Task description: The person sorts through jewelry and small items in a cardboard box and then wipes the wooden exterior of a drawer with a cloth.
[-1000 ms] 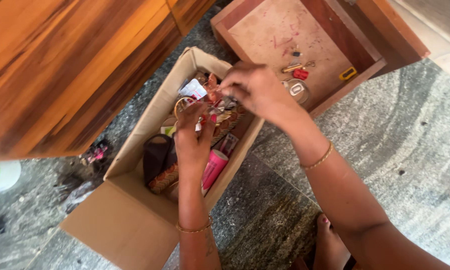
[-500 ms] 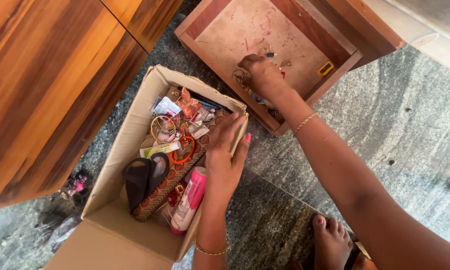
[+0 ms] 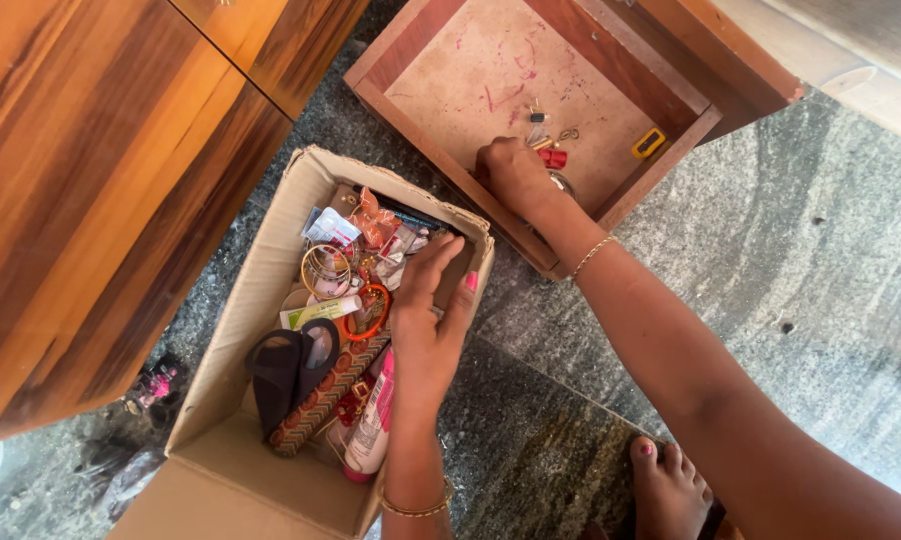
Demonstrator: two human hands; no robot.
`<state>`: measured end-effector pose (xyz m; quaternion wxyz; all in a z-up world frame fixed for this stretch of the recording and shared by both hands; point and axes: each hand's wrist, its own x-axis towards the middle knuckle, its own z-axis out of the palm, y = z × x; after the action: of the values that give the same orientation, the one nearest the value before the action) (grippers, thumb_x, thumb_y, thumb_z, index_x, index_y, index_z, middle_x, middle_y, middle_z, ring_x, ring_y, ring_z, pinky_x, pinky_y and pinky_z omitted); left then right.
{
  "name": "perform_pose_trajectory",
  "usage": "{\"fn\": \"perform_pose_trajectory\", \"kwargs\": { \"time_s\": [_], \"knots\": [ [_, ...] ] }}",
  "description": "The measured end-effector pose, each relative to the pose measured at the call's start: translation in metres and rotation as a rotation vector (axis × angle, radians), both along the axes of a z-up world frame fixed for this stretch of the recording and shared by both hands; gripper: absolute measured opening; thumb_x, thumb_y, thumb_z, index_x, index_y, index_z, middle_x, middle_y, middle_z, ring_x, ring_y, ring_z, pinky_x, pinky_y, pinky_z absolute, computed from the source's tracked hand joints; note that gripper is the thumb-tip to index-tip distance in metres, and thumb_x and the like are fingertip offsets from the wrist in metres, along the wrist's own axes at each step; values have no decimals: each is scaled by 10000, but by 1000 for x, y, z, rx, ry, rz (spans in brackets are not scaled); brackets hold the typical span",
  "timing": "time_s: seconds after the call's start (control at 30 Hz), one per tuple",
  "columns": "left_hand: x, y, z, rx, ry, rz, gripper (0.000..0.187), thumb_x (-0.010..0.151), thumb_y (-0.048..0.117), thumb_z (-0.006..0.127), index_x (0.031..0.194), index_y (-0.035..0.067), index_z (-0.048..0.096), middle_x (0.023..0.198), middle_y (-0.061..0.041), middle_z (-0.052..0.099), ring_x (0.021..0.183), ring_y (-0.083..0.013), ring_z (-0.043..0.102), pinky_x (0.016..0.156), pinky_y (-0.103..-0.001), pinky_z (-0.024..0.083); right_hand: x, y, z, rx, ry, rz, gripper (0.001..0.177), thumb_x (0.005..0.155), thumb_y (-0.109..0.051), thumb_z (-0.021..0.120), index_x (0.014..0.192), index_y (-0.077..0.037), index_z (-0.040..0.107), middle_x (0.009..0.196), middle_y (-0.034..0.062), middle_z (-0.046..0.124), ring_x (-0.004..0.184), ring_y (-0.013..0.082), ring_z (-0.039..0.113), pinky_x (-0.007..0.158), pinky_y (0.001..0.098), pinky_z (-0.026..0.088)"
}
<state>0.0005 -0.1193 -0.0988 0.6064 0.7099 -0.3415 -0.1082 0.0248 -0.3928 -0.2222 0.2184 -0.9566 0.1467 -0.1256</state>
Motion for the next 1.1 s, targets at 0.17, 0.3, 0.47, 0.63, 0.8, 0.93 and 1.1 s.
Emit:
{"fn": "perform_pose_trajectory", "kwargs": {
  "time_s": [0.17, 0.3, 0.47, 0.63, 0.8, 0.93, 1.1],
  "knots": [
    [4, 6, 1, -18, -21, 33, 315, 1021, 113, 654, 1318, 13, 626, 1356, -162, 660, 1286, -298, 635, 1109, -394, 477, -9, -9, 30, 211, 27, -117, 73, 794, -77, 773, 861, -51, 782, 812, 158, 761, 713, 254, 745, 700, 367, 599],
    [8, 13, -15, -23, 111, 48, 342, 1012, 124, 649, 1337, 21, 625, 1326, -124, 669, 1218, -236, 657, 1062, -356, 499, -11, -19, 81, 524, 15, -121, 115, 823, -26, 754, 924, -61, 796, 850, 81, 784, 706, 131, 737, 651, 269, 629],
    [12, 10, -30, -274, 436, 55, 423, 1047, 143, 648, 1447, 40, 556, 1404, -110, 639, 1321, -218, 596, 1125, -361, 460, -13, 23, 162, 790, -7, 96, 128, 884, -61, 775, 991, 7, 762, 834, 83, 755, 722, 112, 717, 674, 247, 609],
    [20, 25, -6, -407, 785, 154, 591, 1017, 360, 547, 1544, 130, 409, 1525, -38, 518, 1356, -174, 526, 1075, -370, 427, -16, 90, 213, 991, 30, 339, 183, 909, -95, 769, 1054, 17, 753, 906, 75, 764, 797, 98, 731, 717, 235, 620],
    [28, 47, 8, -822, 1069, 46, 555, 1055, 456, 483, 1507, 136, 448, 1443, -83, 578, 1199, -203, 611, 1009, -411, 515, -18, 142, 225, 1101, 68, 389, 212, 907, -90, 755, 1088, 20, 753, 908, 88, 766, 807, 131, 748, 702, 245, 613],
    [29, 62, 13, -762, 1019, 65, 482, 1064, 319, 588, 1453, 36, 552, 1336, -77, 633, 1142, -155, 644, 953, -365, 567, -10, 158, 214, 1020, 37, 398, 186, 945, -42, 704, 1106, 41, 742, 947, 99, 769, 836, 140, 751, 732, 262, 630],
    [25, 72, 17, -547, 894, 191, 369, 968, 148, 701, 1316, 33, 658, 1156, -59, 738, 1034, -144, 732, 848, -289, 579, -9, 159, 213, 1095, 78, 447, 229, 946, -9, 657, 1163, 35, 717, 988, 106, 764, 858, 169, 773, 792, 290, 625]
  ]
}}
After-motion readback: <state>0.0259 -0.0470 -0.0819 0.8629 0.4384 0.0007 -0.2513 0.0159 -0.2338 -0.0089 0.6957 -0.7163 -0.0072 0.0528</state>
